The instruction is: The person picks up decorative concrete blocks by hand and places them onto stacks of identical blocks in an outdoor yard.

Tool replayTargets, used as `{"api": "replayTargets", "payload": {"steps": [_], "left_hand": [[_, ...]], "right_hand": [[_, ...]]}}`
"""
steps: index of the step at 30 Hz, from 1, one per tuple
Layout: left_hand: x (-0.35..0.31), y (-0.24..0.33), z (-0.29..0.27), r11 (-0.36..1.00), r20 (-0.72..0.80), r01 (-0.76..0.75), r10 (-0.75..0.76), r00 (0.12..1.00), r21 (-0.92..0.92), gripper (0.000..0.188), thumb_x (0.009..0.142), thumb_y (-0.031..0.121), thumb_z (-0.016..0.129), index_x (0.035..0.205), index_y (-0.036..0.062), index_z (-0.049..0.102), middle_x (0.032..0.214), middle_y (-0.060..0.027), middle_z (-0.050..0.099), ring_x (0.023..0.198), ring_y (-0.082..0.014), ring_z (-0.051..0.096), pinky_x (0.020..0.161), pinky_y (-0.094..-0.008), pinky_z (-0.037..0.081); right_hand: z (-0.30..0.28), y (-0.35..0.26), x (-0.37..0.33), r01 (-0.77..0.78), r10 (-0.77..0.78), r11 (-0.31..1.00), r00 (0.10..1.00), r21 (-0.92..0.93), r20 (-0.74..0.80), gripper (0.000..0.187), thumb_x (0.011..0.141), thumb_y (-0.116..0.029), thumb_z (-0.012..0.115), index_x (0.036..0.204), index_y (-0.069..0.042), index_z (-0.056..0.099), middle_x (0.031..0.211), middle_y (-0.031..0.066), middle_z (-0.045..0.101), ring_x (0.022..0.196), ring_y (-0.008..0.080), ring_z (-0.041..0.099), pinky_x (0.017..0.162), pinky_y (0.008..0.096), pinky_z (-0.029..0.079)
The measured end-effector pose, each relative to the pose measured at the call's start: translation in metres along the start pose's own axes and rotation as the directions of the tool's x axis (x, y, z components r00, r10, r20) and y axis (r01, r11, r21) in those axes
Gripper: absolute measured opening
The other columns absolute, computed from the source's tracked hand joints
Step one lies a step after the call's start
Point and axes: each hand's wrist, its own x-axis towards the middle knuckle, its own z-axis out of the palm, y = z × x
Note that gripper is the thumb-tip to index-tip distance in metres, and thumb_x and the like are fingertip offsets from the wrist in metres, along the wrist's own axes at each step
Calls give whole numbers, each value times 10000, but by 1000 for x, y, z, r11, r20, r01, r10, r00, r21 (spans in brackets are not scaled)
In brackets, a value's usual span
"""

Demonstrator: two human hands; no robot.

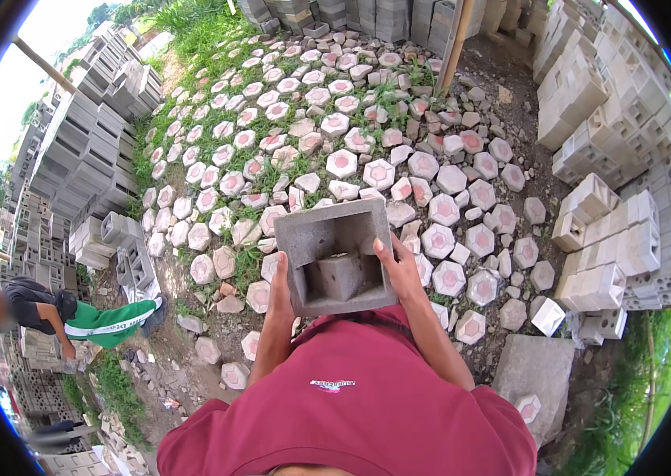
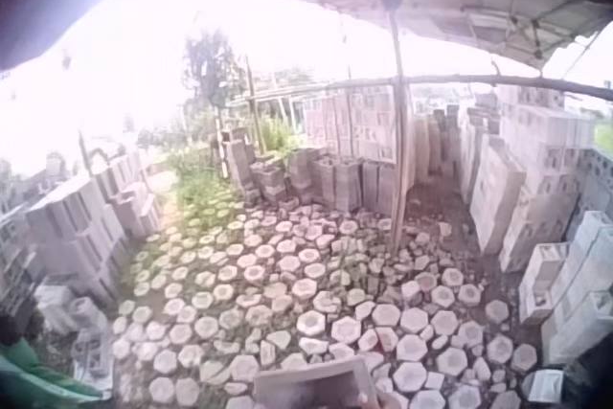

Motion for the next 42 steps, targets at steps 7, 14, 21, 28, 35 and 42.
{"api": "replayTargets", "payload": {"steps": [7,14,21,28,35,42], "left_hand": [[144,109,130,997,35,-46,44,998,65,763,916,531,561,1359,-75,425,1350,-152,486,1253,-220,440,1073,-338,302],[236,146,159,976,-103,1,22,994,220,810,879,539,602,1357,-91,425,1374,-154,461,1295,-236,398,1091,-331,267],[353,214,186,999,-57,-21,24,998,42,652,921,487,573,1289,-46,496,1201,-132,597,1044,-207,612,880,-330,504],[503,283,206,984,-82,28,-14,997,175,623,862,477,650,1237,-14,566,1156,-89,598,1059,-175,541,942,-308,395],[622,358,223,980,17,99,-103,994,170,603,827,364,700,1262,-20,536,1183,-114,600,1078,-193,557,950,-318,406],[714,407,240,988,45,118,-123,991,101,549,843,313,692,1232,-43,537,1127,-108,616,1016,-193,586,906,-323,446]], "right_hand": [[-29,-129,185,30,-25,996,998,-89,53,714,883,-491,637,1369,8,481,1260,135,583,1169,199,507,1023,327,360],[-30,-152,309,-13,25,993,994,-115,103,730,881,-564,599,1349,-10,517,1261,137,581,1187,210,492,1043,321,329],[-6,-175,438,-14,20,994,998,-106,57,739,893,-544,600,1357,22,493,1276,147,571,1202,202,485,1044,314,331],[33,-255,566,-71,71,996,997,-47,-15,742,869,-547,635,1334,19,515,1262,138,568,1191,195,489,1031,313,344],[63,-284,678,-25,22,999,993,-33,-113,742,875,-532,636,1317,52,513,1279,137,561,1205,203,483,1054,312,318],[78,-306,779,-44,43,999,997,-7,-57,718,879,-519,639,1319,36,523,1253,112,580,1158,168,510,1031,291,345]]}}
